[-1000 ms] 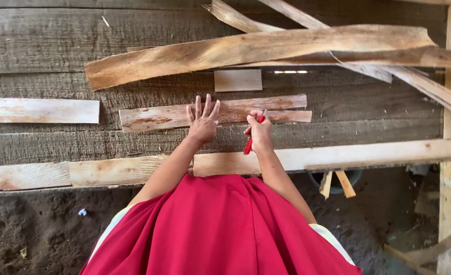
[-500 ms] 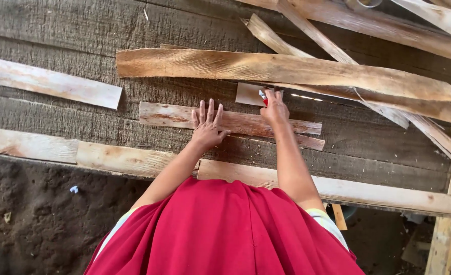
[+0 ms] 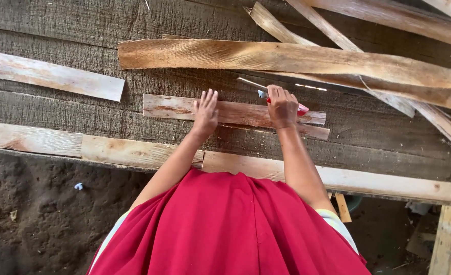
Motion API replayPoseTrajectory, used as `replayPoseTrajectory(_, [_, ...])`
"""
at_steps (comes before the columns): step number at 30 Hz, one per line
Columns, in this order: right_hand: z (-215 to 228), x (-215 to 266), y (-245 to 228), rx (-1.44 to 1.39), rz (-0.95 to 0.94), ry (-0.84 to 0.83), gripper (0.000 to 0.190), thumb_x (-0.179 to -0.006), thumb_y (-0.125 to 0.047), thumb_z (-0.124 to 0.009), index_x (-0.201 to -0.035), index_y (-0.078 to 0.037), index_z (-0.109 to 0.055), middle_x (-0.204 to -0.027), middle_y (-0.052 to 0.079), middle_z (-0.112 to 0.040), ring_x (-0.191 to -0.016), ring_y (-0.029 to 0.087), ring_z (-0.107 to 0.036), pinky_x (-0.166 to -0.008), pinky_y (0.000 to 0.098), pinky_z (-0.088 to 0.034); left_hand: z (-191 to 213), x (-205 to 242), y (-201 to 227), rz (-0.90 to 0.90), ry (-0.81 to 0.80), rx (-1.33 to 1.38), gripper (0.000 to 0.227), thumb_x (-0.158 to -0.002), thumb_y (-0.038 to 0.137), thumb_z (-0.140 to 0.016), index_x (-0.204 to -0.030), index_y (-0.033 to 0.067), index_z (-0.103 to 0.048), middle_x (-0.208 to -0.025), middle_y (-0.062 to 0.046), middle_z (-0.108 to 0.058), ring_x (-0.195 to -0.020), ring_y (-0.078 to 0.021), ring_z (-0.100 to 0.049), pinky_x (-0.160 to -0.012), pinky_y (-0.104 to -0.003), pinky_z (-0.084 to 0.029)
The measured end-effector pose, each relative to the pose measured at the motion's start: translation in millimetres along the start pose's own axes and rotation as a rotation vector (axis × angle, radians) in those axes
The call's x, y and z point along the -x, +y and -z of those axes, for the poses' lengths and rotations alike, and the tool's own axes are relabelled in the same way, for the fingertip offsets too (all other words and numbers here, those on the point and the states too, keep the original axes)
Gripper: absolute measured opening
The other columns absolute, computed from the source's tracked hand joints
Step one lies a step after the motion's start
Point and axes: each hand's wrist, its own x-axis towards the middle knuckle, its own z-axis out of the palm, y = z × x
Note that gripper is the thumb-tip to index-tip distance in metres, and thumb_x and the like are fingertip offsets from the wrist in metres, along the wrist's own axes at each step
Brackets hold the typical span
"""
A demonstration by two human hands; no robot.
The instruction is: The person uses a red utility knife to cut thin wooden strips into smaller rectangular pieces on a wooden workbench. They repeatedly position the knife, score the wood, and snap off the cut sections, accumulating a pile of cut pieces.
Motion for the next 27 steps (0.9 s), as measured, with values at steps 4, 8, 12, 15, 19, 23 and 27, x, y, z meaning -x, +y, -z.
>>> replayPoseTrajectory(4, [75.7,-19.4,-39.1,-0.128,-0.212,-0.119,0.053,-0.067,-0.017,-0.084,-0.116,-0.022,-0.064,-0.095,-0.001,-0.065,-0.080,0.021,-0.069,-0.066,0.0358,-0.056,38.0,13.3,28.0,-0.091,0.249,0.089,0.077,-0.082,-0.012,-0.054,-0.154,0.0159,-0.049,-0.156,-0.013,-0.048,-0.145,-0.0409,-0.039,-0.113,-0.070,-0.029])
replayPoseTrajectory(8, [105.7,-12.0,-98.6,-0.998,-1.035,-0.499,0.023,-0.090,-0.028,-0.065,-0.109,-0.014,-0.069,-0.079,0.013,-0.071,-0.064,0.030,-0.067,-0.059,0.0411,-0.053,70.4,22.9,72.0,0.037,0.095,0.755,0.060,-0.100,0.000,-0.060,-0.155,0.0177,-0.042,-0.126,-0.015,-0.068,-0.102,-0.0240,-0.066,-0.087,-0.037,-0.057])
replayPoseTrajectory(12, [111.0,13.6,-127.5,-1.306,-1.112,-0.689,0.036,-0.092,-0.024,-0.070,-0.122,-0.004,-0.063,-0.081,0.011,-0.067,-0.041,0.016,-0.062,-0.039,0.0305,-0.053,65.0,26.0,71.7,0.230,0.022,0.819,0.065,-0.097,0.000,-0.060,-0.156,0.0167,-0.040,-0.099,-0.007,-0.068,-0.075,-0.0081,-0.060,-0.060,-0.020,-0.052])
replayPoseTrajectory(15, [124.8,21.6,-142.6,-1.368,-1.192,-0.738,0.035,-0.087,-0.022,-0.075,-0.115,-0.003,-0.067,-0.071,0.009,-0.064,-0.041,0.017,-0.063,-0.037,0.0289,-0.054,57.5,24.7,37.3,0.324,-0.015,0.700,0.063,-0.099,0.003,-0.060,-0.157,0.0154,-0.038,-0.109,-0.017,-0.070,-0.083,-0.0177,-0.066,-0.062,-0.029,-0.062])
replayPoseTrajectory(19, [123.6,27.8,-144.9,-1.434,-1.323,-0.690,0.033,-0.088,-0.019,-0.073,-0.114,0.000,-0.064,-0.062,0.008,-0.061,-0.042,0.017,-0.063,-0.039,0.0284,-0.055,45.0,24.2,20.0,0.156,0.041,0.321,0.056,-0.093,0.014,-0.072,-0.146,0.0200,-0.056,-0.115,-0.015,-0.069,-0.086,-0.0251,-0.075,-0.062,-0.035,-0.064])
replayPoseTrajectory(23, [101.6,46.5,-138.9,-1.407,-1.361,-0.614,0.030,-0.086,-0.018,-0.072,-0.109,-0.001,-0.065,-0.062,0.008,-0.061,-0.039,0.015,-0.060,-0.038,0.0268,-0.054,62.6,24.5,64.0,-0.015,-0.116,-0.249,0.050,-0.102,0.025,-0.057,-0.151,0.0244,-0.051,-0.151,-0.005,-0.040,-0.137,-0.0286,-0.031,-0.113,-0.044,-0.028])
replayPoseTrajectory(27, [105.7,44.3,-141.2,-1.377,-1.399,-0.576,0.026,-0.087,-0.017,-0.070,-0.107,-0.001,-0.066,-0.068,0.011,-0.068,-0.038,0.014,-0.059,-0.038,0.0274,-0.054,77.7,25.5,100.2,0.002,-0.418,-0.384,0.061,-0.105,0.040,-0.050,-0.162,0.0287,-0.030,-0.173,-0.006,-0.007,-0.156,-0.0363,0.009,-0.124,-0.059,0.004])
